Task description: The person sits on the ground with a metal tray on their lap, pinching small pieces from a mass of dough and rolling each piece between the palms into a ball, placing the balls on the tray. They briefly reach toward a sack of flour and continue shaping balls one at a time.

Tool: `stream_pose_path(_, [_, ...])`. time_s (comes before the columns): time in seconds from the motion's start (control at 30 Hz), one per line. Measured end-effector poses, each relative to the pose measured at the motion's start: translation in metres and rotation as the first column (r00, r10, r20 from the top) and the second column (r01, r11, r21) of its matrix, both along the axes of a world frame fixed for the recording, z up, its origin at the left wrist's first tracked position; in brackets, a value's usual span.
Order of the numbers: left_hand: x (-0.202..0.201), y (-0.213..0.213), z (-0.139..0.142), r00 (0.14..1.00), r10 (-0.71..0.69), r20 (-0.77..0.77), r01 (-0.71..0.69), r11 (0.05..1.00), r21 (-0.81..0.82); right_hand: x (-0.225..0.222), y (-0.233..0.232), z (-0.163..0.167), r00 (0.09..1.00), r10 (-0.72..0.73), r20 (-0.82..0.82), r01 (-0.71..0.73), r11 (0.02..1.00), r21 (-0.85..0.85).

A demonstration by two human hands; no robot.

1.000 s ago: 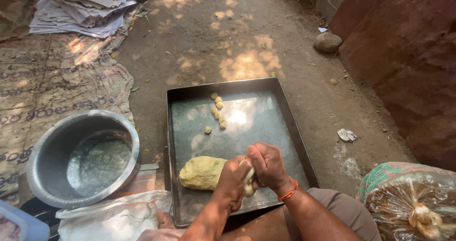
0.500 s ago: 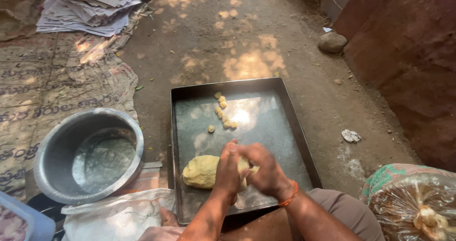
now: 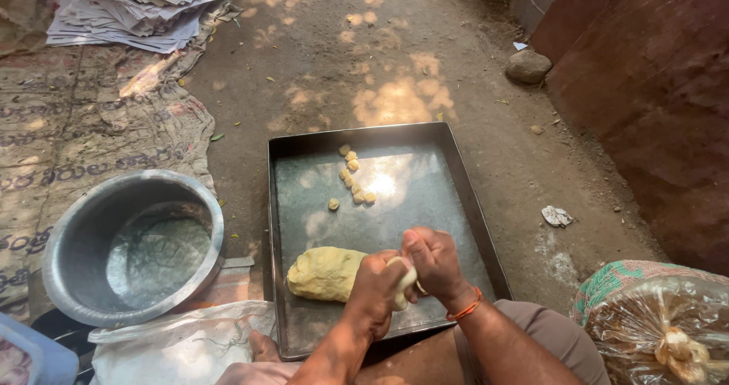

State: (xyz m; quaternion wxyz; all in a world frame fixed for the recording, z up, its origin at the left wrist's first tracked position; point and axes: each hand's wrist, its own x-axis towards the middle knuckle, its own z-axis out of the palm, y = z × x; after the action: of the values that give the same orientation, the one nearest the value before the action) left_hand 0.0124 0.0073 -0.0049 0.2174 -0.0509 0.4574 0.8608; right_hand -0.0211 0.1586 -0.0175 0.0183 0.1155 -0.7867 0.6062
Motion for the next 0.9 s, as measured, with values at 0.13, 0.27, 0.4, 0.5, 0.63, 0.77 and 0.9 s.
stream_pose_path(0.13, [0.004, -0.006, 0.004, 0.985, -0.066, -0.162, 0.074, 0.996, 0.045, -0.016, 0.006, -0.019, 0.982, 0.141, 0.123, -0.088, 0.929, -0.36])
stream_pose_path(0.27, [-0.005, -0.007, 0.012, 1.0, 0.022, -0.019, -0.022, 1.0, -0.007, -0.03, 0.003, -0.019, 0.904, -0.032, 0.426, 0.239, 0.864, -0.443])
stream_pose_path(0.4, [-0.014, -0.01, 0.018, 0.985, 0.152, 0.083, -0.123, 0.95, -0.289, -0.016, -0.005, 0.005, 0.993, -0.118, 0.017, 0.119, 0.981, -0.155])
stream_pose_path(0.5, [-0.015, -0.015, 0.021, 0.988, 0.06, 0.142, -0.041, 0.99, -0.133, 0.006, -0.012, 0.026, 0.984, 0.148, 0.095, -0.152, 0.988, 0.028])
stream_pose_path(0.63, [-0.018, -0.017, 0.025, 0.969, 0.117, 0.218, -0.088, 0.987, -0.136, 0.007, -0.018, 0.038, 0.812, 0.319, -0.489, -0.137, 0.918, 0.372])
stream_pose_path(0.77, [-0.015, -0.014, 0.027, 0.989, 0.013, 0.146, 0.021, 0.973, -0.229, -0.007, -0.014, 0.029, 0.869, 0.262, -0.42, -0.094, 0.921, 0.379])
stream_pose_path(0.9, [-0.008, -0.006, 0.022, 0.979, 0.009, 0.202, -0.009, 1.0, 0.0, -0.003, -0.004, 0.011, 0.965, 0.131, -0.229, -0.095, 0.982, 0.161])
